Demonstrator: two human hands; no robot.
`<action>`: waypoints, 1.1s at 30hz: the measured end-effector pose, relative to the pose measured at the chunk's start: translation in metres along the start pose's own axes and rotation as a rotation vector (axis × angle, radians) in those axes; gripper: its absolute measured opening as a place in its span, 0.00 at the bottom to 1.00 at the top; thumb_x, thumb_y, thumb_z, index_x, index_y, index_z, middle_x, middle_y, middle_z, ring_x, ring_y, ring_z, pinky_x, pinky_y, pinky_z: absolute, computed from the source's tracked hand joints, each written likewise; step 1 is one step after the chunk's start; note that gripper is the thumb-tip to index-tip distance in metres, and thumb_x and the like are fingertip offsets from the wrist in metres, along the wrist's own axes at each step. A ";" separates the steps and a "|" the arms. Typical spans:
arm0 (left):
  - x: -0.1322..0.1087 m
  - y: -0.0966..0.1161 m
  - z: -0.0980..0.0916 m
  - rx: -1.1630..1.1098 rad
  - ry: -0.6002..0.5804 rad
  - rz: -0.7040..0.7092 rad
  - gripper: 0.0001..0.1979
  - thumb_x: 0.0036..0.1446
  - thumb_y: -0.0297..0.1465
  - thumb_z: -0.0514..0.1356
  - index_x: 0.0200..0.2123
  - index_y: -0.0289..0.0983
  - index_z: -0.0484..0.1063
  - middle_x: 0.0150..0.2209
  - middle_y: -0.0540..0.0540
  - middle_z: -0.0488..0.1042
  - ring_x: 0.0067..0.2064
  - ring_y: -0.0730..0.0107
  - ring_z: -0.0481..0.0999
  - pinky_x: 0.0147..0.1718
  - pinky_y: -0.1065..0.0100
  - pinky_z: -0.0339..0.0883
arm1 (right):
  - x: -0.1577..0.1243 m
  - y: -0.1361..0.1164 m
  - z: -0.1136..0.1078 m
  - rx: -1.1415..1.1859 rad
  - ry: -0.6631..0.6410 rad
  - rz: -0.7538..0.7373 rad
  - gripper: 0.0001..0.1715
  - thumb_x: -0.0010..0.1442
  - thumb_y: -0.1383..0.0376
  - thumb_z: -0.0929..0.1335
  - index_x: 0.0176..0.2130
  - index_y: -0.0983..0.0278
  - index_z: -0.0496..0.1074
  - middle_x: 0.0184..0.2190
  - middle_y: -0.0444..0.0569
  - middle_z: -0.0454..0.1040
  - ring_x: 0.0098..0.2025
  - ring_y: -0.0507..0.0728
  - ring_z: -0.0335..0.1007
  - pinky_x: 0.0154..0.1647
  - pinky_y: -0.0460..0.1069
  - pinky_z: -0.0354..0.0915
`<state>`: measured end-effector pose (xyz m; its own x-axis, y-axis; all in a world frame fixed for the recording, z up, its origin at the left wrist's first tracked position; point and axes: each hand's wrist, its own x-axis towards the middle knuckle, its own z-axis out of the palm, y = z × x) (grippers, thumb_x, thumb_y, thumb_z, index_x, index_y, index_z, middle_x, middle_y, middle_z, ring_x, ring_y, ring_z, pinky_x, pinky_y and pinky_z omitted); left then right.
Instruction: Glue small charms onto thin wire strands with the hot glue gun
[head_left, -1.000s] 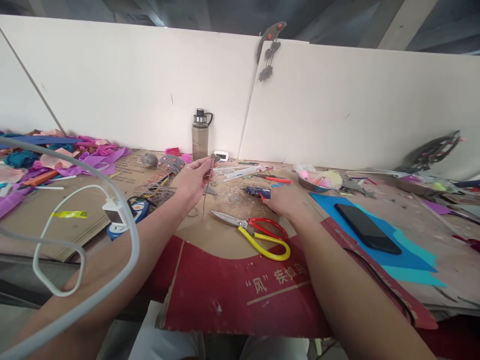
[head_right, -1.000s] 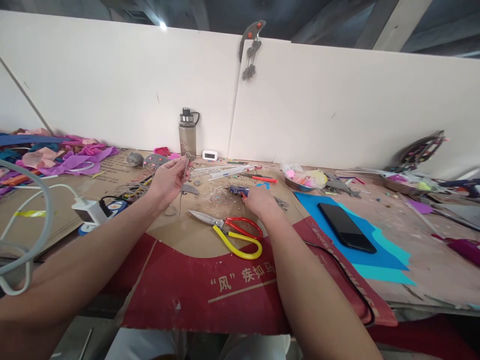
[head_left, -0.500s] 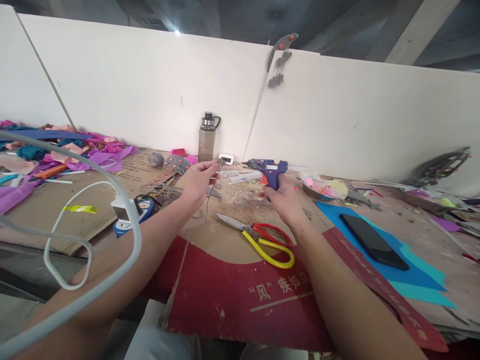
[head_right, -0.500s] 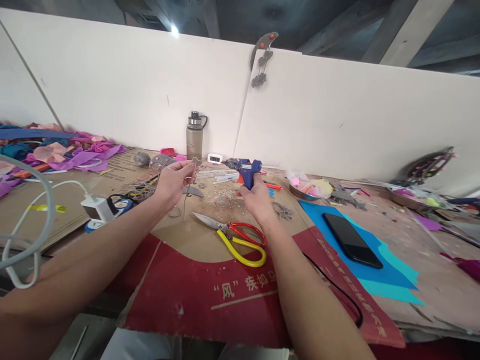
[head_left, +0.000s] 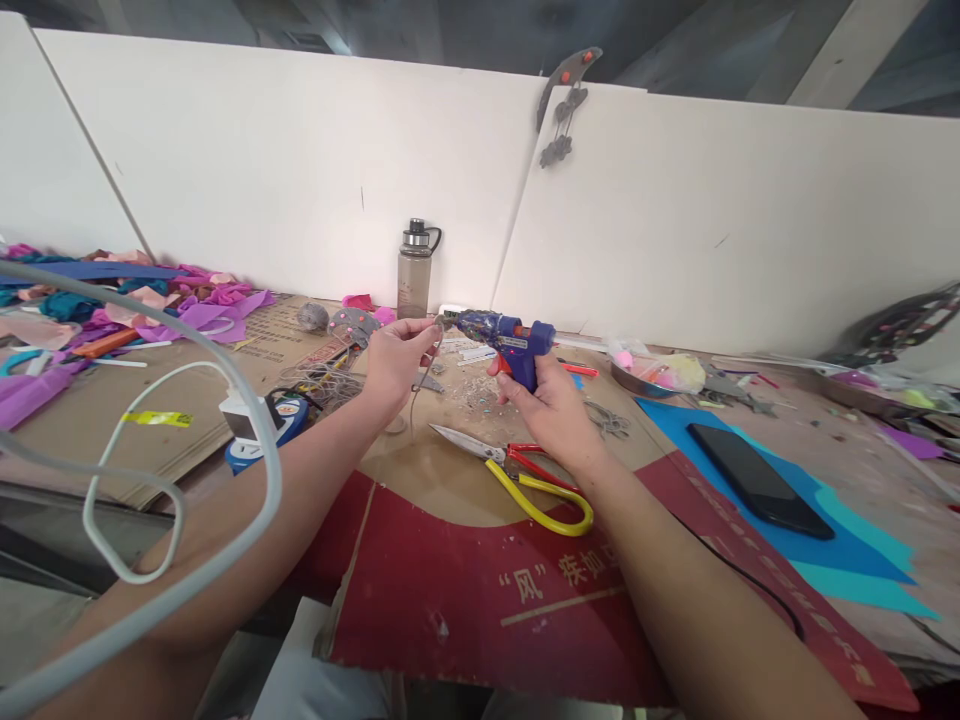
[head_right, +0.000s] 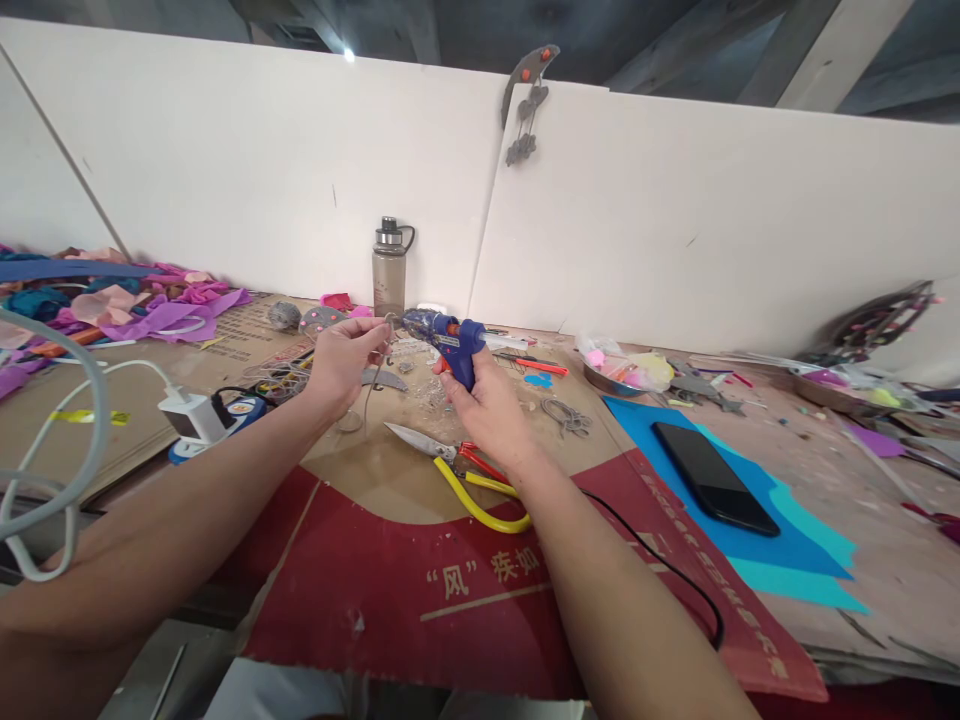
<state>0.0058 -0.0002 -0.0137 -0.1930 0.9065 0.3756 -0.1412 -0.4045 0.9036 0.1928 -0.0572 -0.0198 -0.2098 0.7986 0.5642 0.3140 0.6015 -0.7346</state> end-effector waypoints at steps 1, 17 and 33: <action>0.000 0.000 0.000 -0.001 -0.002 0.002 0.11 0.43 0.35 0.66 0.27 0.34 0.75 0.21 0.51 0.70 0.22 0.79 0.67 0.20 0.75 0.58 | 0.000 0.000 0.000 -0.021 0.002 -0.006 0.12 0.60 0.65 0.63 0.46 0.60 0.64 0.39 0.47 0.71 0.32 0.52 0.66 0.35 0.50 0.67; -0.003 0.001 0.001 0.029 -0.031 0.047 0.11 0.44 0.36 0.66 0.27 0.33 0.76 0.22 0.49 0.71 0.22 0.79 0.66 0.21 0.75 0.60 | 0.001 0.007 0.000 -0.183 0.020 -0.041 0.08 0.61 0.63 0.63 0.43 0.60 0.65 0.38 0.48 0.71 0.37 0.56 0.67 0.41 0.54 0.64; -0.001 0.001 0.002 0.038 -0.017 0.041 0.11 0.43 0.35 0.68 0.29 0.33 0.76 0.23 0.49 0.72 0.23 0.77 0.69 0.22 0.74 0.64 | 0.000 0.002 0.002 -0.314 0.045 -0.023 0.08 0.61 0.61 0.62 0.40 0.62 0.65 0.37 0.53 0.72 0.39 0.60 0.68 0.42 0.57 0.63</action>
<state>0.0076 -0.0014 -0.0128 -0.1811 0.8915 0.4153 -0.0961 -0.4363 0.8947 0.1910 -0.0559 -0.0216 -0.1813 0.7787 0.6006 0.5817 0.5773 -0.5730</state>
